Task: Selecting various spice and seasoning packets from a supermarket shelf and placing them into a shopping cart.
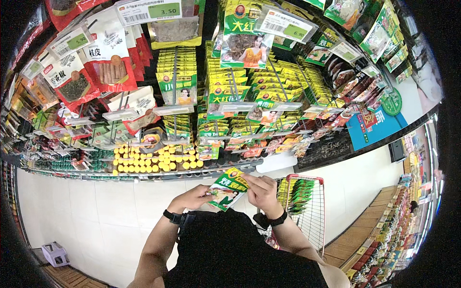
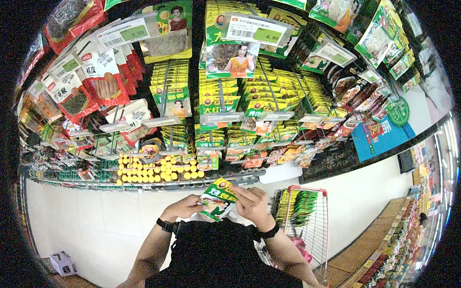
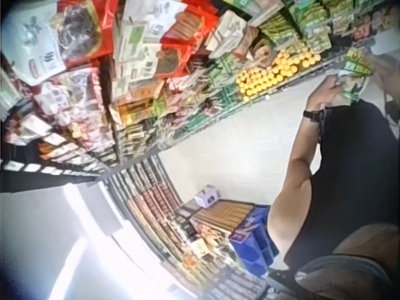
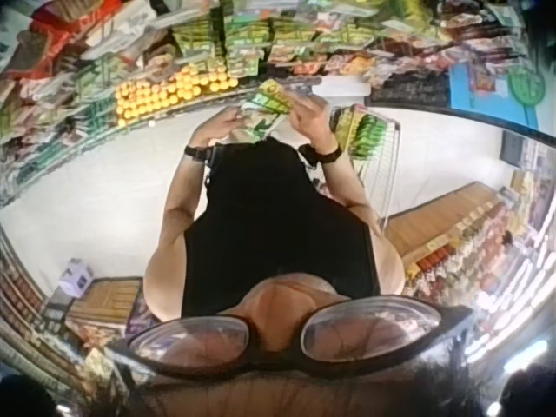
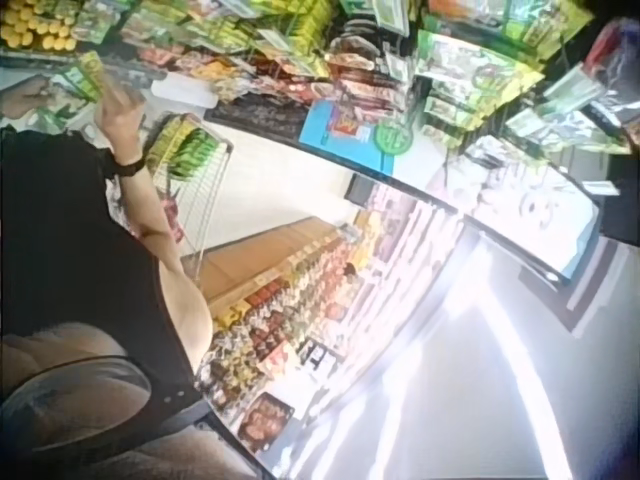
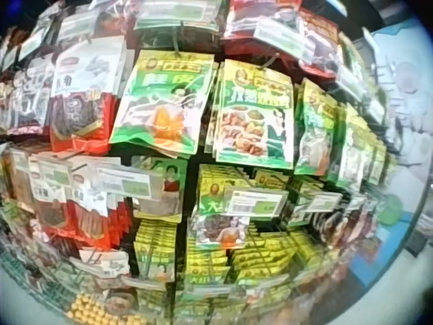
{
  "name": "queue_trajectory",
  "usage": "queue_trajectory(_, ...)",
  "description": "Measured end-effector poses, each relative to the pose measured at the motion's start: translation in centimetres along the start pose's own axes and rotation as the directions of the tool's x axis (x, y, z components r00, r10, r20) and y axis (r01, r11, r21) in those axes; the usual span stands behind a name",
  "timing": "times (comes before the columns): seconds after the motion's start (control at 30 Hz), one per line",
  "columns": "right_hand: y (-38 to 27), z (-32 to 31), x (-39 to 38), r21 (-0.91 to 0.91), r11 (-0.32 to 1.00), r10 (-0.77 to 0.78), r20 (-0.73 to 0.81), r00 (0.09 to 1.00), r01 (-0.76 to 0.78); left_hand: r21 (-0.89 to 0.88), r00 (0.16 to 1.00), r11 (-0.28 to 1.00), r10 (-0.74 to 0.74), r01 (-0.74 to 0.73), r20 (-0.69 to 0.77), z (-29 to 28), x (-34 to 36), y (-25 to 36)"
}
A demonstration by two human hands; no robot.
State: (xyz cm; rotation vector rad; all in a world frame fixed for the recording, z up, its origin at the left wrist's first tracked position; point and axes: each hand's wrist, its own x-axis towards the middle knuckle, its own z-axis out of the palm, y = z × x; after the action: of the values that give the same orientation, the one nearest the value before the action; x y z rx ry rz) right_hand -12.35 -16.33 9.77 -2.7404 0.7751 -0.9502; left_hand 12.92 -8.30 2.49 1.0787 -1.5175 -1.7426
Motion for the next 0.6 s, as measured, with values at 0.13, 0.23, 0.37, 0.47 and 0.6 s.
queue_trajectory(0.13, -2.5, 0.1, 1.5, 0.143, 0.987, 0.101, -0.178, 0.979, -0.076, -0.170, 0.997, 0.982, 0.080, -0.077, 0.007, -1.1, -0.5, -0.5)
queue_trajectory(0.23, -1.8, 0.3, 0.3, 0.247, 0.941, 0.271, -0.139, 0.953, -0.232, -0.287, 0.998, 0.956, 0.070, -0.068, -0.005, -2.0, -0.8, -1.4)
queue_trajectory(0.37, -3.0, 1.1, -0.7, 0.321, 0.773, 0.500, 0.221, 0.837, -0.547, -0.204, 0.997, 0.976, 0.069, -0.075, -0.035, -3.1, -0.9, -1.5)
queue_trajectory(0.47, -4.1, 2.5, -1.9, 0.486, 0.546, 0.395, 0.569, 0.721, -0.683, -0.166, 0.996, 0.982, 0.092, -0.094, -0.023, -2.4, -0.5, -0.1)
queue_trajectory(0.6, -6.0, 4.8, -2.1, 0.643, 0.438, 0.509, 0.399, 0.763, -0.628, -0.155, 0.984, 0.972, 0.171, -0.175, -0.041, -1.4, -1.1, -0.9)
